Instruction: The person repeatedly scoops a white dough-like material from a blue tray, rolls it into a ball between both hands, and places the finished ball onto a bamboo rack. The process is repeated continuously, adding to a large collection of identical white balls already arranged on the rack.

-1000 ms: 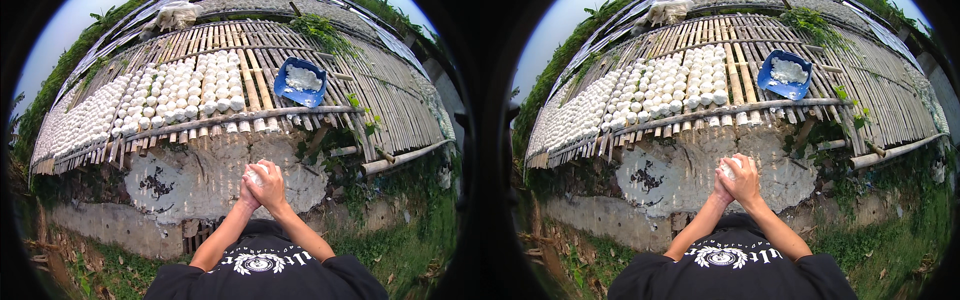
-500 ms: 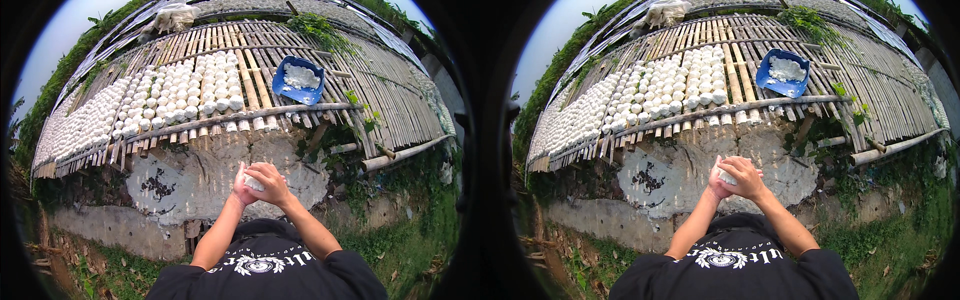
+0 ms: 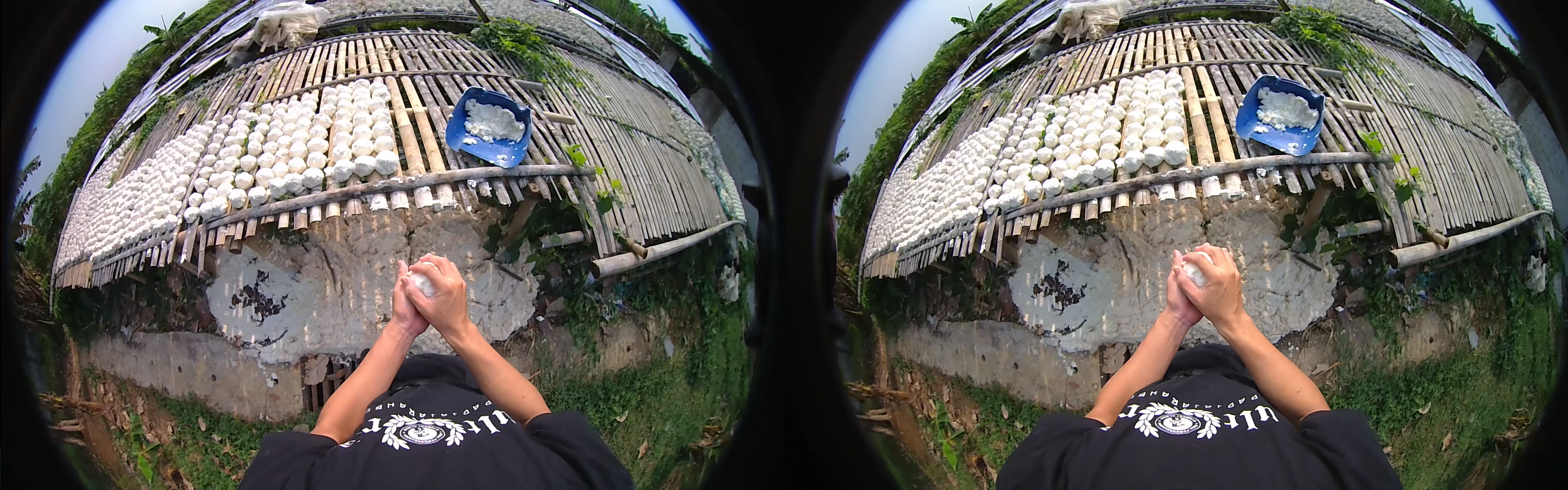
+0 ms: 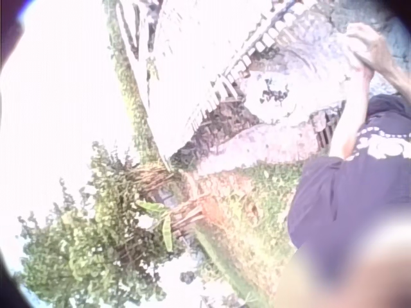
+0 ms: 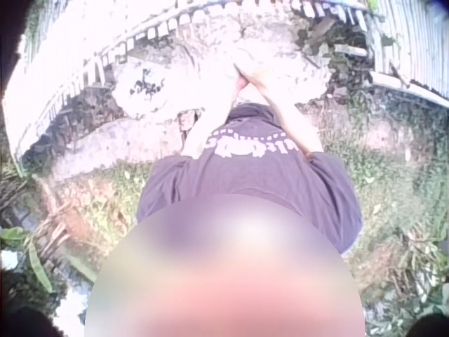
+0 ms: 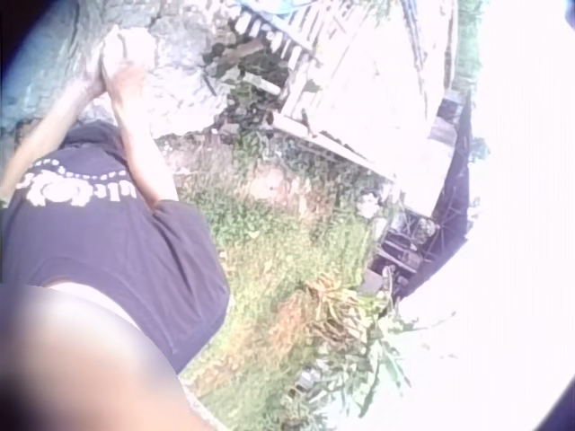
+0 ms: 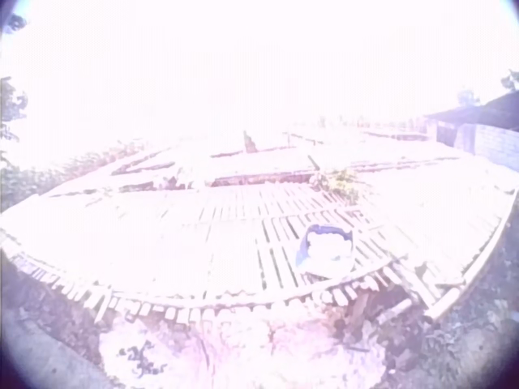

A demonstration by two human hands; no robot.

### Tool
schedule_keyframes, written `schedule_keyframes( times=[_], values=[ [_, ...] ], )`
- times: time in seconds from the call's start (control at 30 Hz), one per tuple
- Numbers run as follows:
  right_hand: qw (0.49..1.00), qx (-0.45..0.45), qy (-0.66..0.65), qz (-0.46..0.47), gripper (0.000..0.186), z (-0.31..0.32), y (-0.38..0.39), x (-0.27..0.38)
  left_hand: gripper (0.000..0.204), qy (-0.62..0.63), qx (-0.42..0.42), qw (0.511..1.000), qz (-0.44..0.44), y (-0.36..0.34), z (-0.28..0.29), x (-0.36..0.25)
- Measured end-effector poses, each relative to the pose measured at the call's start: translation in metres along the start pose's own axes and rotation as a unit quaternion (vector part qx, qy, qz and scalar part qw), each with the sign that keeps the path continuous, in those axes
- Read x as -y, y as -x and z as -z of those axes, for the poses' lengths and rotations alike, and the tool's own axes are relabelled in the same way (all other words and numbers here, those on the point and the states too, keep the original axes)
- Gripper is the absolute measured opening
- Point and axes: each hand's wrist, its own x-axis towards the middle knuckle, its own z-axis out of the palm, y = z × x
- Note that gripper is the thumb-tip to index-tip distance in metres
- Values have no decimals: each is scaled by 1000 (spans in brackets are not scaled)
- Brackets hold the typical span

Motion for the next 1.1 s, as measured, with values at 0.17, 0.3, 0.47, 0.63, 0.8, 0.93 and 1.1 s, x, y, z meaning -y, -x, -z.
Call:
schedule_keyframes(
  times=[0.17, 0.3, 0.47, 0.63, 0.8, 0.93, 1.1],
  values=[
    [996, 13, -65, 63, 48, -3, 2, -3, 56, 29, 51, 989, 137, 1, 1, 0],
    [994, 15, -64, -86, 51, -1, 4, -5, 55, -2, 1, 1000, 10, 2, 2, -5],
    [995, 55, -58, 59, 53, 6, 8, -1, 54, 29, 54, 986, 153, 5, -1, -8],
    [993, 56, -83, -65, 53, 13, 3, 1, 53, -2, 6, 1000, 10, 8, -1, -2],
    [986, 103, -56, 118, 50, 22, 0, 6, 52, 39, 65, 978, 192, 3, 9, -8],
    [997, 74, 16, -35, 52, 21, 5, 10, 61, 83, 118, 987, 69, -5, 16, 0],
    [990, 71, -120, 32, 50, 17, 4, 0, 70, 24, 9, 993, 117, -2, 8, 6]
  ],
)
